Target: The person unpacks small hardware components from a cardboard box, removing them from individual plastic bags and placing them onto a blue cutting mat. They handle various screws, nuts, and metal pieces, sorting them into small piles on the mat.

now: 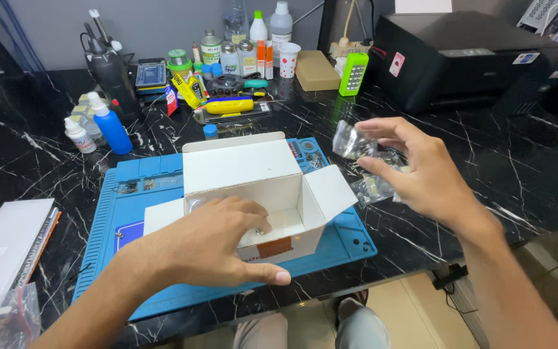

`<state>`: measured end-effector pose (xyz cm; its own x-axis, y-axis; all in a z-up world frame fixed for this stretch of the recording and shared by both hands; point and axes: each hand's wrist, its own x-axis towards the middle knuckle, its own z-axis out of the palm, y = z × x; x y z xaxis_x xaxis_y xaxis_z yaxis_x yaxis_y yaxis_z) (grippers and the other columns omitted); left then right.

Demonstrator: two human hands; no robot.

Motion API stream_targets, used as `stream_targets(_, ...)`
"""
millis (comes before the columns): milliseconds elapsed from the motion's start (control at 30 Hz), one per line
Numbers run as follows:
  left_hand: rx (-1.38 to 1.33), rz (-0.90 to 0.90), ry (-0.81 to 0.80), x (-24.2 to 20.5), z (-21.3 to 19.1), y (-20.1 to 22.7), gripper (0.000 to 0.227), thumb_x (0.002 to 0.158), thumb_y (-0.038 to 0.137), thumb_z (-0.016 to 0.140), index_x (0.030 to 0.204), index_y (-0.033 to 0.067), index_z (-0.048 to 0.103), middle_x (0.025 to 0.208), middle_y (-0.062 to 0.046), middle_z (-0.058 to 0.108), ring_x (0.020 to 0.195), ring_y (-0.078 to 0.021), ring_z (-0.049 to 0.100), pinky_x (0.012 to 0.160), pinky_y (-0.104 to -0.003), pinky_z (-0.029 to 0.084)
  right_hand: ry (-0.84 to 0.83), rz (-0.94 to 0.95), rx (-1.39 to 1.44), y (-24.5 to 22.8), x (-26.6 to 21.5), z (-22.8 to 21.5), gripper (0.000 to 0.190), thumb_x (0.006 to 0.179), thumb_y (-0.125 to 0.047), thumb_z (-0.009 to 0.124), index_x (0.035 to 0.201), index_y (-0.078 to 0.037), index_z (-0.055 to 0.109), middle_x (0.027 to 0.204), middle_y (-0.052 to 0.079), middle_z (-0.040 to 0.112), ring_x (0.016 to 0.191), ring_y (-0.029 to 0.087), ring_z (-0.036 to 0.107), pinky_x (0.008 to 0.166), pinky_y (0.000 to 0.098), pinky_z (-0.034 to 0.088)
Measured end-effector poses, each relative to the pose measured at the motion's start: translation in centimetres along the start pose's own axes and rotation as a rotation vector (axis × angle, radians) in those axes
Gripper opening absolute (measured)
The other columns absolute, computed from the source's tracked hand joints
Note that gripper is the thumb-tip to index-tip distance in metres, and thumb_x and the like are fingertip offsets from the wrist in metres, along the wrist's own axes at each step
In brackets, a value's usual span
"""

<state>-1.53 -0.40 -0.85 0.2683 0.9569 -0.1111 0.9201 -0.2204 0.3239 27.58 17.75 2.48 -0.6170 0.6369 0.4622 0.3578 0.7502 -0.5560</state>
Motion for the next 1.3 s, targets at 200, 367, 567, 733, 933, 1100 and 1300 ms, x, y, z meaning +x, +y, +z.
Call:
stream_targets(200,-0.232,-0.285,0.134,-1.3,-3.0,0.5,0.058,0.113,0.056,0.057,0.154,0.0158,0.066,0.156,-0.006,0.074,0.138,-0.0275,0.069,0.111,-0.046,0.054,-0.418,-0.168,-0.034,-6.0,0.5,1.9,0.047,0.103,-0.022,0.079,0.149,-0.016,0.07,0.144,0.001,0.082,0.133,0.015,0.078,0.108,0.0337,0.058)
stream_targets(367,-0.215,-0.179,0.184,0.7,-0.5,-1.9,0.056,0.105,0.037,0.074,0.155,0.0142,0.062,0.146,-0.013,0.078,0.133,-0.0323,0.075,0.108,-0.05,0.057,-0.637,-0.357,-0.161,-4.8,1.8,5.8,0.031,0.107,-0.02,0.075,0.137,-0.022,0.066,0.138,-0.002,0.077,0.131,0.021,0.069,0.111,0.0431,0.039)
stream_targets(567,-0.223,-0.157,0.093,3.5,-0.7,0.1,0.037,0.094,0.029,0.088,0.123,0.0105,0.076,0.117,-0.015,0.083,0.112,-0.0356,0.081,0.091,-0.047,0.066,-0.699,-0.417,-0.415,-3.6,3.2,9.8,0.026,0.094,-0.022,0.087,0.114,-0.025,0.07,0.113,-0.008,0.082,0.114,0.022,0.076,0.107,0.0474,0.039)
stream_targets(733,-0.074,-0.199,-0.011,6.3,0.1,0.3,0.041,0.094,0.032,0.085,0.116,-0.0025,0.083,0.113,-0.023,0.086,0.112,-0.0455,0.084,0.089,-0.054,0.073,-0.647,-0.417,-0.593,-3.8,2.4,8.5,0.025,0.091,-0.046,0.093,0.097,-0.028,0.077,0.088,-0.011,0.083,0.091,0.019,0.08,0.114,0.0458,0.044)
stream_targets(933,0.11,-0.157,0.02,8.1,1.1,1.3,0.037,0.089,0.03,0.091,0.111,0.0004,0.085,0.099,-0.022,0.086,0.097,-0.0401,0.088,0.078,-0.046,0.073,-0.153,-0.235,-0.349,2.7,2.8,2.1,0.019,0.098,-0.017,0.091,0.112,-0.024,0.082,0.106,-0.003,0.088,0.116,0.024,0.083,0.108,0.0413,0.057)
stream_targets(1100,0.227,-0.2,-0.076,8.2,0.5,3.1,0.024,0.095,0.016,0.081,0.116,0.0056,0.087,0.106,-0.02,0.087,0.103,-0.0412,0.087,0.087,-0.053,0.072,-0.175,0.444,-0.443,12.7,3.5,0.7,0.054,0.108,-0.036,0.082,0.157,-0.016,0.071,0.153,0.012,0.079,0.155,0.04,0.064,0.126,0.0619,0.044)
stream_targets(1300,0.295,-0.225,-0.045,9.3,1.1,2.2,0.025,0.09,0.019,0.085,0.114,0.0194,0.091,0.102,-0.015,0.087,0.097,-0.0417,0.086,0.086,-0.055,0.071,-0.177,0.616,-0.542,22.9,4.0,4.5,0.072,0.105,-0.049,0.083,0.165,-0.011,0.067,0.165,0.019,0.07,0.167,0.041,0.05,0.13,0.0642,0.035)
